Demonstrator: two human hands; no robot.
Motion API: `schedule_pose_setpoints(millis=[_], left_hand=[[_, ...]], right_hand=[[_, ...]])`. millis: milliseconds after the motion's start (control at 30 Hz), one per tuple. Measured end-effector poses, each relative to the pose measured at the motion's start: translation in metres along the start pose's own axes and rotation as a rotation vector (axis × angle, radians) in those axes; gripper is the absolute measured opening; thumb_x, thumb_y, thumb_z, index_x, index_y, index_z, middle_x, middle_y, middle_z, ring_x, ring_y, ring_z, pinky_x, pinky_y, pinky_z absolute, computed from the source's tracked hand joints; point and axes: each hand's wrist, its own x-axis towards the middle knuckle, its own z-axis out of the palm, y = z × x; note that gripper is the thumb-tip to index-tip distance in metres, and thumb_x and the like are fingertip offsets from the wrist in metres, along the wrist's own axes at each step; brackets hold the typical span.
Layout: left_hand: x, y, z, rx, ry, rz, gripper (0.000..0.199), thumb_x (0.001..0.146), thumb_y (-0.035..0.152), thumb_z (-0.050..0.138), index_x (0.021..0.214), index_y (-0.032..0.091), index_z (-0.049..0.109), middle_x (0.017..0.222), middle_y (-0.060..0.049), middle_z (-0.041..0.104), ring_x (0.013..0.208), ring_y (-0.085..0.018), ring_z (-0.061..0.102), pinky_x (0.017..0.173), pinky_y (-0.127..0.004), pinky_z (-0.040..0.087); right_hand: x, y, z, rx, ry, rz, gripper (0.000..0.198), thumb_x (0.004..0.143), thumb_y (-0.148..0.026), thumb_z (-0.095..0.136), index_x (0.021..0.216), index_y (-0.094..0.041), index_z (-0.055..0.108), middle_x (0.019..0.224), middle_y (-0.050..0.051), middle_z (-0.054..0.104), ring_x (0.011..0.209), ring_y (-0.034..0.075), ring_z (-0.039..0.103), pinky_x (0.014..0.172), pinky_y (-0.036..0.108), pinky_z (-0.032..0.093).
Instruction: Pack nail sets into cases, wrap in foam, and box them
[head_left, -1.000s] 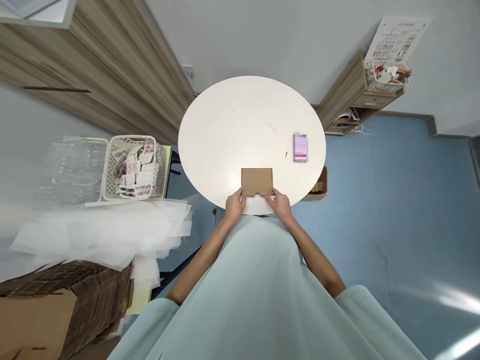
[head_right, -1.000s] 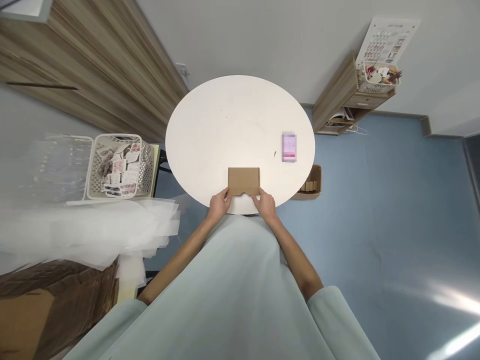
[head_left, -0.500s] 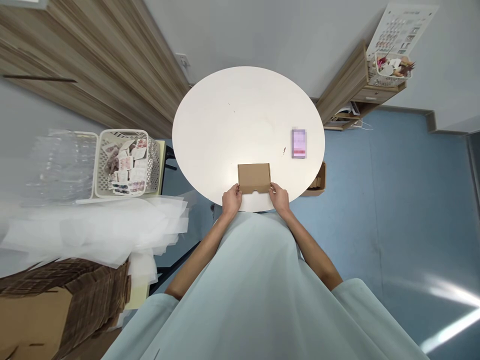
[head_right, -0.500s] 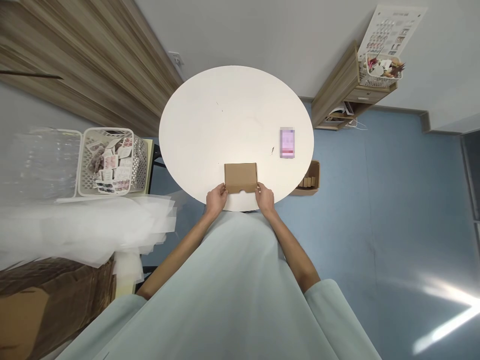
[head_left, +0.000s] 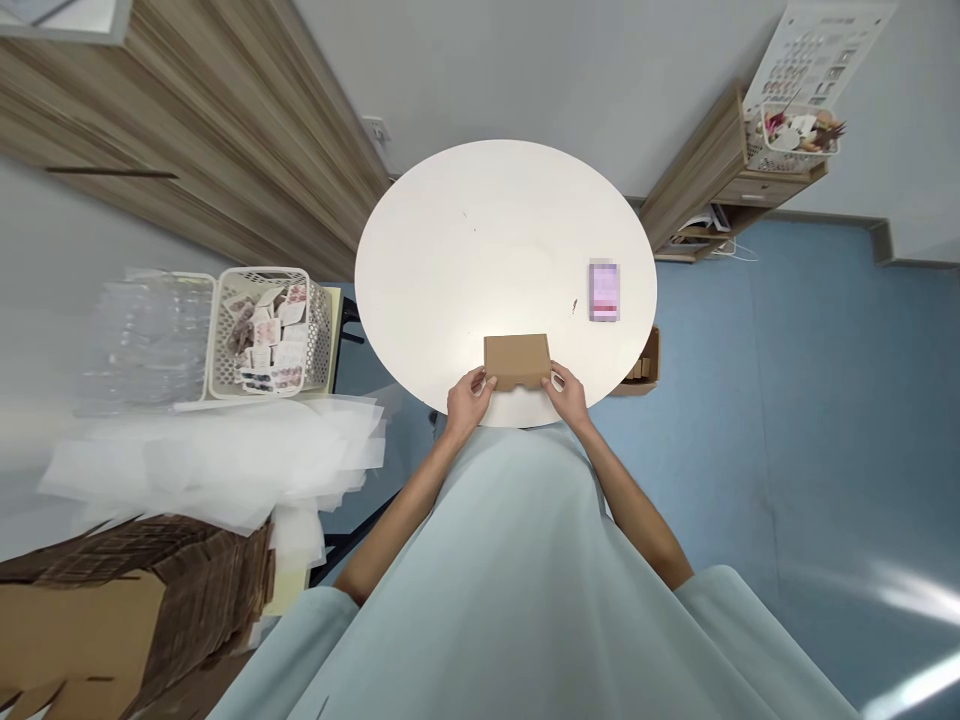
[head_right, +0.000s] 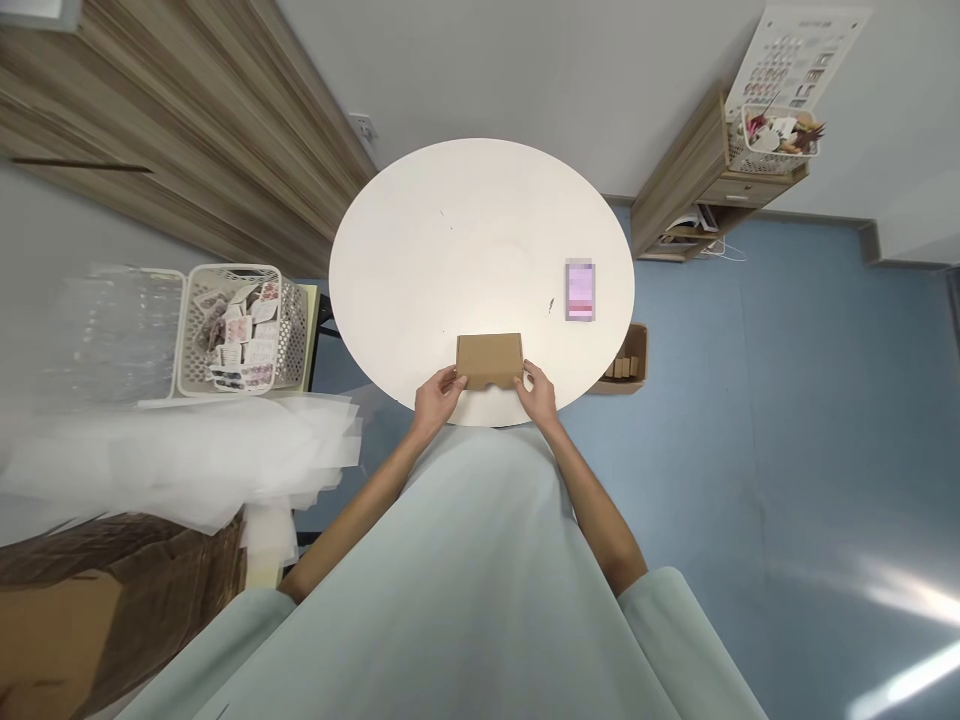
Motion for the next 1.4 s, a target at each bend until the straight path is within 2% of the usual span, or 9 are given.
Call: schedule_pose_setpoints(millis=[133, 300, 500, 700, 900, 1100, 1167, 1267, 1400], left_hand=[[-0.015, 0.017, -0.012, -0.008, 0.058, 0.076, 0.050, 0.104, 0.056, 0.057, 0.135, 0.020, 0.072, 0.129, -0.014, 0.072, 0.122, -0.026, 0.070, 0.111, -0.043, 0.055], [-0.008, 0.014, -0.016, 0.008, -0.001, 0.017, 0.047, 0.103, 0.055, 0.058, 0.132, 0.021, 0.074, 0.117, -0.011, 0.072, 0.114, -0.025, 0.070, 0.107, -0.041, 0.055], [0.004, 0.000, -0.015, -0.040, -0.080, 0.044, 0.052, 0.102, 0.056, 0.057, 0.142, 0.024, 0.068, 0.120, -0.009, 0.070, 0.107, -0.021, 0.069, 0.099, -0.033, 0.057], [0.009, -0.005, -0.023, -0.029, -0.166, 0.106, 0.052, 0.098, 0.056, 0.062, 0.140, 0.025, 0.070, 0.109, -0.006, 0.070, 0.100, -0.019, 0.068, 0.092, -0.032, 0.056], [0.008, -0.007, -0.025, -0.081, -0.160, 0.147, 0.052, 0.095, 0.055, 0.066, 0.136, 0.025, 0.072, 0.100, -0.004, 0.069, 0.094, -0.019, 0.066, 0.089, -0.032, 0.055], [0.009, -0.008, -0.023, -0.073, -0.130, 0.141, 0.049, 0.093, 0.053, 0.070, 0.132, 0.024, 0.074, 0.089, -0.001, 0.067, 0.086, -0.017, 0.066, 0.089, -0.031, 0.055], [0.011, -0.008, -0.023, -0.064, -0.136, 0.160, 0.045, 0.092, 0.050, 0.072, 0.129, 0.025, 0.075, 0.095, -0.002, 0.069, 0.089, -0.018, 0.068, 0.092, -0.032, 0.057], [0.011, -0.008, -0.021, -0.098, -0.130, 0.163, 0.042, 0.092, 0.046, 0.074, 0.128, 0.024, 0.075, 0.119, -0.008, 0.070, 0.104, -0.020, 0.071, 0.098, -0.036, 0.059], [-0.006, -0.014, -0.022, -0.181, -0.159, 0.144, 0.051, 0.093, 0.045, 0.076, 0.138, 0.023, 0.070, 0.136, -0.012, 0.065, 0.119, -0.023, 0.070, 0.104, -0.039, 0.060]], right_hand=[[-0.014, -0.029, -0.017, 0.010, 0.005, 0.075, 0.052, 0.096, -0.061, 0.064, 0.127, -0.021, 0.076, 0.135, 0.012, 0.075, 0.123, 0.029, 0.072, 0.111, 0.046, 0.057], [-0.014, -0.033, -0.026, -0.096, -0.012, 0.154, 0.053, 0.096, -0.067, 0.062, 0.114, -0.020, 0.080, 0.120, 0.012, 0.081, 0.111, 0.030, 0.075, 0.102, 0.046, 0.059], [-0.008, -0.014, -0.030, 0.069, -0.106, 0.065, 0.061, 0.093, -0.062, 0.070, 0.143, -0.026, 0.068, 0.153, 0.011, 0.064, 0.125, 0.028, 0.068, 0.102, 0.043, 0.061], [-0.006, -0.003, -0.039, 0.163, -0.191, 0.016, 0.066, 0.086, -0.057, 0.081, 0.144, -0.027, 0.068, 0.150, 0.010, 0.066, 0.128, 0.029, 0.067, 0.104, 0.044, 0.060], [-0.013, -0.001, -0.032, 0.188, -0.136, 0.026, 0.062, 0.085, -0.057, 0.081, 0.139, -0.027, 0.072, 0.145, 0.010, 0.069, 0.123, 0.027, 0.069, 0.106, 0.045, 0.059], [-0.028, 0.000, -0.014, 0.197, -0.005, 0.037, 0.065, 0.080, -0.057, 0.082, 0.136, -0.024, 0.073, 0.146, 0.012, 0.069, 0.116, 0.027, 0.072, 0.103, 0.047, 0.061], [-0.033, -0.002, -0.008, 0.186, 0.041, 0.042, 0.068, 0.081, -0.059, 0.080, 0.140, -0.024, 0.071, 0.150, 0.012, 0.066, 0.119, 0.028, 0.071, 0.103, 0.048, 0.061], [-0.045, -0.006, 0.002, 0.182, 0.081, 0.052, 0.076, 0.083, -0.064, 0.076, 0.146, -0.022, 0.067, 0.156, 0.014, 0.061, 0.124, 0.030, 0.069, 0.104, 0.048, 0.061], [-0.072, -0.007, 0.013, 0.160, 0.147, 0.045, 0.083, 0.088, -0.070, 0.068, 0.152, -0.019, 0.062, 0.159, 0.017, 0.058, 0.126, 0.031, 0.067, 0.104, 0.047, 0.060]])
